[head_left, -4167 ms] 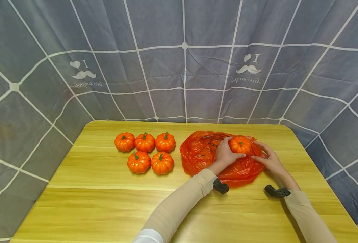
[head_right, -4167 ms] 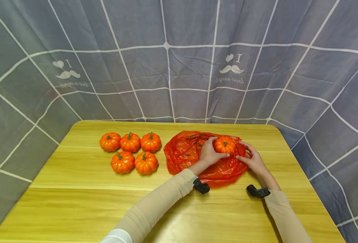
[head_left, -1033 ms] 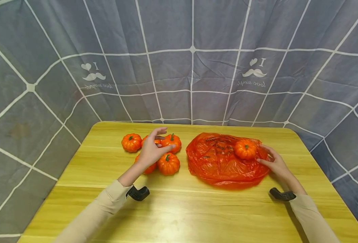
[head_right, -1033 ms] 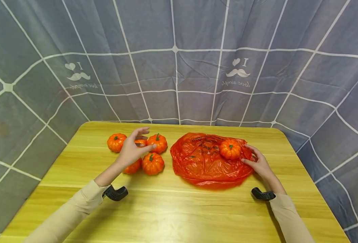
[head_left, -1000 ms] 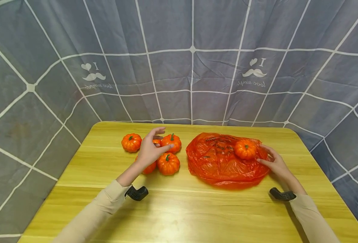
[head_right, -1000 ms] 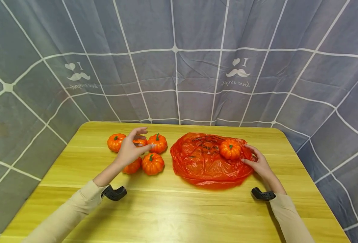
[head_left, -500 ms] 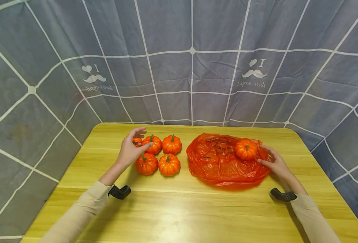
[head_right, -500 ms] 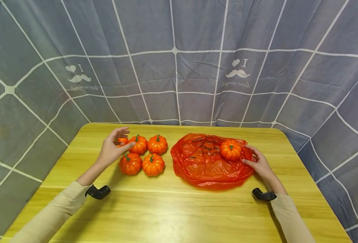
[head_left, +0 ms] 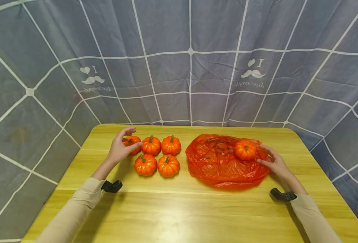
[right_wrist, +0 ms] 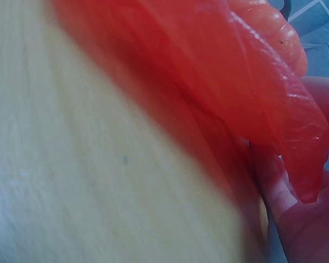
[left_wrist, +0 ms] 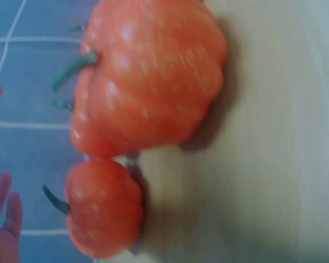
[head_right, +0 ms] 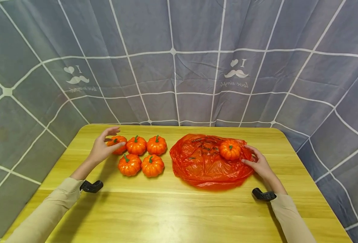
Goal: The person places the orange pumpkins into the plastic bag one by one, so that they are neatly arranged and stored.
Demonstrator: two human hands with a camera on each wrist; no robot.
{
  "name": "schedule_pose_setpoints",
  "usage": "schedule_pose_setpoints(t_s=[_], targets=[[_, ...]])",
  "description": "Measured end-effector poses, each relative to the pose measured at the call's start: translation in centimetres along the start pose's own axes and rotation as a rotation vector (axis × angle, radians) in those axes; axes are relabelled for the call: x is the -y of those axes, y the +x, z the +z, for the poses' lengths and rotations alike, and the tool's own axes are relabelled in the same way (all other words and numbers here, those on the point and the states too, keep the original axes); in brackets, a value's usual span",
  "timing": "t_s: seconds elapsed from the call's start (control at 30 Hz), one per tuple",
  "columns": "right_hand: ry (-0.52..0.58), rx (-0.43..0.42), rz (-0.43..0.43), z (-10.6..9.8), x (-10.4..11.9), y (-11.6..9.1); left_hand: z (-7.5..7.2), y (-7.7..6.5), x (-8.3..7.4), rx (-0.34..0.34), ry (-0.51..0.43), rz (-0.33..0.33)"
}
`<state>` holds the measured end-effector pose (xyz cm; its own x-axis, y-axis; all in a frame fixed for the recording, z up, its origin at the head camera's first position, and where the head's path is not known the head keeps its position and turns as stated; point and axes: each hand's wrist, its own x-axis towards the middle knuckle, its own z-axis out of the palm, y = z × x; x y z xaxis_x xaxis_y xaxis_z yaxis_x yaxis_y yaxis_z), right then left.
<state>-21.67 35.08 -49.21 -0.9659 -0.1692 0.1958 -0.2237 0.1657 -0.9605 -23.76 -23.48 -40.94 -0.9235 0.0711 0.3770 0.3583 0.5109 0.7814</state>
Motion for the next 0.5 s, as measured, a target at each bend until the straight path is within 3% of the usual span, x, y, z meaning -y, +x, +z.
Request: schedule_pose_setpoints(t_s=[0.27, 0.5], targets=[[0.001, 0.002, -0.011, -0.1, -0.1, 0.0, -0.5, 0.0, 2.7, -0.052, -0.013, -0.009], [-0.047, 0.001, 0.010, -0.1, 0.0, 0.0, -0.8, 0.2, 4.5, -0.079, -0.044, -0.090]])
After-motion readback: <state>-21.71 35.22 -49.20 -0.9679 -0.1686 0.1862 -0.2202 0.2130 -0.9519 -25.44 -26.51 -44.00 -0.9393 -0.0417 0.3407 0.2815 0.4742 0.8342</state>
